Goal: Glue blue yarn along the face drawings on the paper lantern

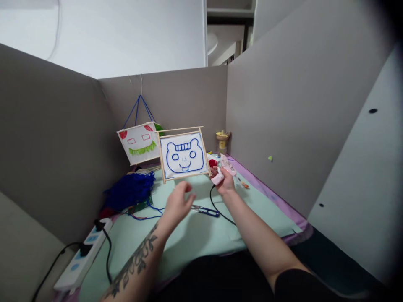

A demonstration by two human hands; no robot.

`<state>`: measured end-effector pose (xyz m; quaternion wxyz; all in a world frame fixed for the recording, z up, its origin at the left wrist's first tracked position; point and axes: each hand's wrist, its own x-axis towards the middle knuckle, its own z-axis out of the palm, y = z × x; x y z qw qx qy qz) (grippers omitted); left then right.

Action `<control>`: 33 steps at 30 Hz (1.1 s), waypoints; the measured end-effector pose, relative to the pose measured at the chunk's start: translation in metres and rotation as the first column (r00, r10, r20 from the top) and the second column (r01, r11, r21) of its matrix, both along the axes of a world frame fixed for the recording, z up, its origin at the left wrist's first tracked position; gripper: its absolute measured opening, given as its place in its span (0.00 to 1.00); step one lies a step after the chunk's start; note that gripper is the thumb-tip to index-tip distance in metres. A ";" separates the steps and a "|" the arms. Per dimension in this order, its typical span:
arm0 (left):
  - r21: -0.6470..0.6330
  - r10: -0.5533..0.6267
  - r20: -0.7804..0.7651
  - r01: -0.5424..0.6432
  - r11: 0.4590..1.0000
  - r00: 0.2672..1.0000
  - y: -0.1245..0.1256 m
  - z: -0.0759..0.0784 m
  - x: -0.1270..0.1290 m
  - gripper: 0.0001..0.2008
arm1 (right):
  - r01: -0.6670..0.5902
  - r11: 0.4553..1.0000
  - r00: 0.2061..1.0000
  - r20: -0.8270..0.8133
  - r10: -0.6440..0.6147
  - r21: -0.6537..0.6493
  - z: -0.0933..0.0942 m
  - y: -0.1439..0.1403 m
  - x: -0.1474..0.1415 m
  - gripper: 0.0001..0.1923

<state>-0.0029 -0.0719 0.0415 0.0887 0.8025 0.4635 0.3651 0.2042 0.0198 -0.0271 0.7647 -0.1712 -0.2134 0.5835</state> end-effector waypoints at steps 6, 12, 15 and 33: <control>-0.368 -0.038 0.302 0.153 0.917 0.953 0.043 -0.037 0.046 0.05 | -0.072 0.995 0.997 -0.043 0.069 -0.064 0.006 -0.004 0.001 0.08; -0.529 0.127 0.682 0.367 0.765 0.720 0.061 -0.041 0.061 0.11 | -0.093 0.994 0.995 -0.030 0.091 -0.058 0.008 -0.007 -0.001 0.09; -0.582 0.194 0.701 0.394 0.711 0.686 0.063 -0.040 0.075 0.17 | -0.082 0.995 0.996 -0.033 0.080 -0.049 0.008 -0.007 -0.002 0.09; -0.611 0.321 0.696 0.294 0.735 0.643 0.079 -0.044 0.106 0.16 | -0.098 0.993 0.994 -0.061 0.094 -0.066 0.005 -0.003 -0.001 0.07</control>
